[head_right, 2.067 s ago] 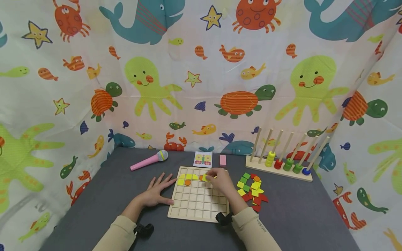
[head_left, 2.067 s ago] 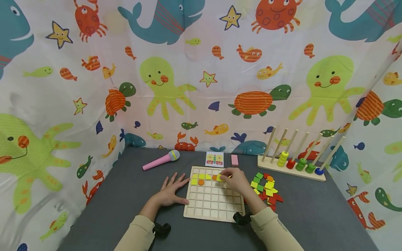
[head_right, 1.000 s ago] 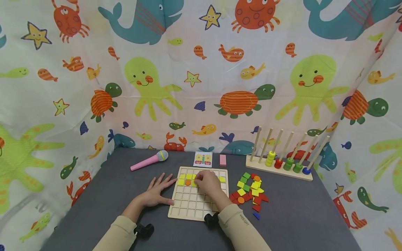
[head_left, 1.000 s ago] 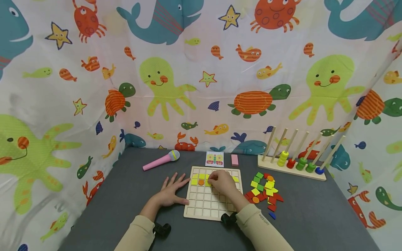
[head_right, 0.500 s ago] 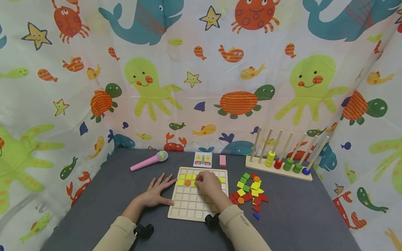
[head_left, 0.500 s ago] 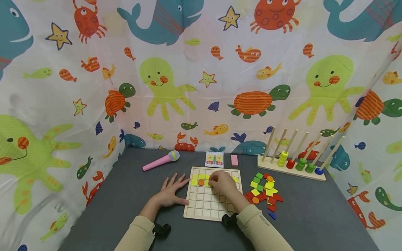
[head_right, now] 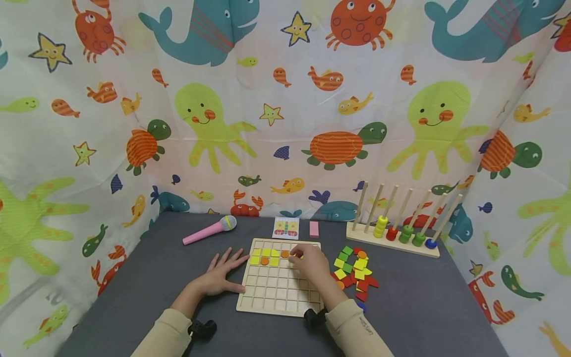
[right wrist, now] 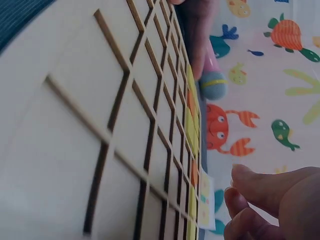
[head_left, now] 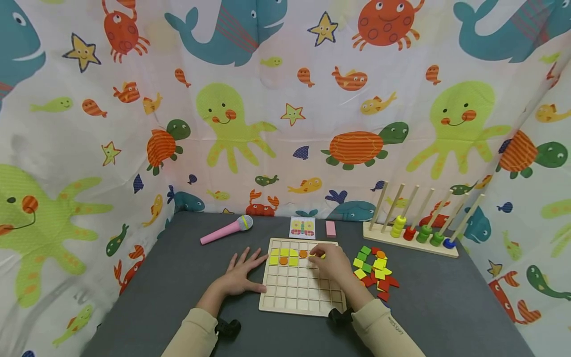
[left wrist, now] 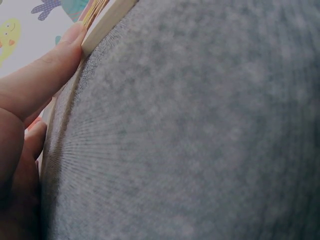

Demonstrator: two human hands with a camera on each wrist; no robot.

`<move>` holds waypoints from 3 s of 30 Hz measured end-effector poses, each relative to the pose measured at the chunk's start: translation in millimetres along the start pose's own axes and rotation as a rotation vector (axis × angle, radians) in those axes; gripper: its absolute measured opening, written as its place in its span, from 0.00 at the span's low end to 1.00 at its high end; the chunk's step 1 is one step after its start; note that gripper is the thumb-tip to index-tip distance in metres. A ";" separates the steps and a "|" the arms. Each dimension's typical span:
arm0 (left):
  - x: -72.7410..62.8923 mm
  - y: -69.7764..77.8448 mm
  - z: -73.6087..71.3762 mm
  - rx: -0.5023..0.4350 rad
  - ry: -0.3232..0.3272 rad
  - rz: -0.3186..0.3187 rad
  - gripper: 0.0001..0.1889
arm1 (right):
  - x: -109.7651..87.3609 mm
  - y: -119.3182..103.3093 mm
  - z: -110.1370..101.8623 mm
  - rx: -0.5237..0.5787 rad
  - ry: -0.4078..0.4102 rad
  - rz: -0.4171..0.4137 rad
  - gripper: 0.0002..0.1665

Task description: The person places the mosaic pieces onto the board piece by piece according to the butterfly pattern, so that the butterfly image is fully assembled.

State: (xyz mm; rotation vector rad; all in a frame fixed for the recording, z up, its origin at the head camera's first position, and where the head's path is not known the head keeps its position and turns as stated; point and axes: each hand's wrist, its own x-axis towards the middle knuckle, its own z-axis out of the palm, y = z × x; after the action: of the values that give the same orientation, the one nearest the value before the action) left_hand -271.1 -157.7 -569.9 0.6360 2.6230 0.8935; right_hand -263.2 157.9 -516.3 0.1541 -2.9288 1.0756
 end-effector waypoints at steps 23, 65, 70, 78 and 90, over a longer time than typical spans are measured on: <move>-1.9 5.0 -3.3 0.015 -0.013 -0.045 0.53 | -30.1 80.9 -72.1 -0.054 0.039 0.168 0.17; -0.7 4.9 -3.9 -0.018 -0.014 -0.033 0.55 | -27.8 105.4 -80.0 0.018 0.003 0.204 0.17; 0.3 3.7 -3.2 0.000 -0.024 -0.052 0.55 | -23.1 89.3 -75.9 0.095 0.010 0.187 0.15; 0.3 4.9 -3.7 0.026 -0.017 -0.061 0.54 | -14.7 66.0 -65.6 0.190 0.016 0.151 0.13; 2.0 4.9 -2.4 0.025 -0.016 -0.045 0.53 | -4.5 40.6 -34.2 0.297 -0.028 0.094 0.09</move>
State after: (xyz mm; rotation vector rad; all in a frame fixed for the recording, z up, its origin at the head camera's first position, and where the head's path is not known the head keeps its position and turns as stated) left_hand -272.3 -154.4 -565.1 0.5855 2.6272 0.8407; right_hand -263.3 211.2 -516.6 0.0347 -2.8070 1.5308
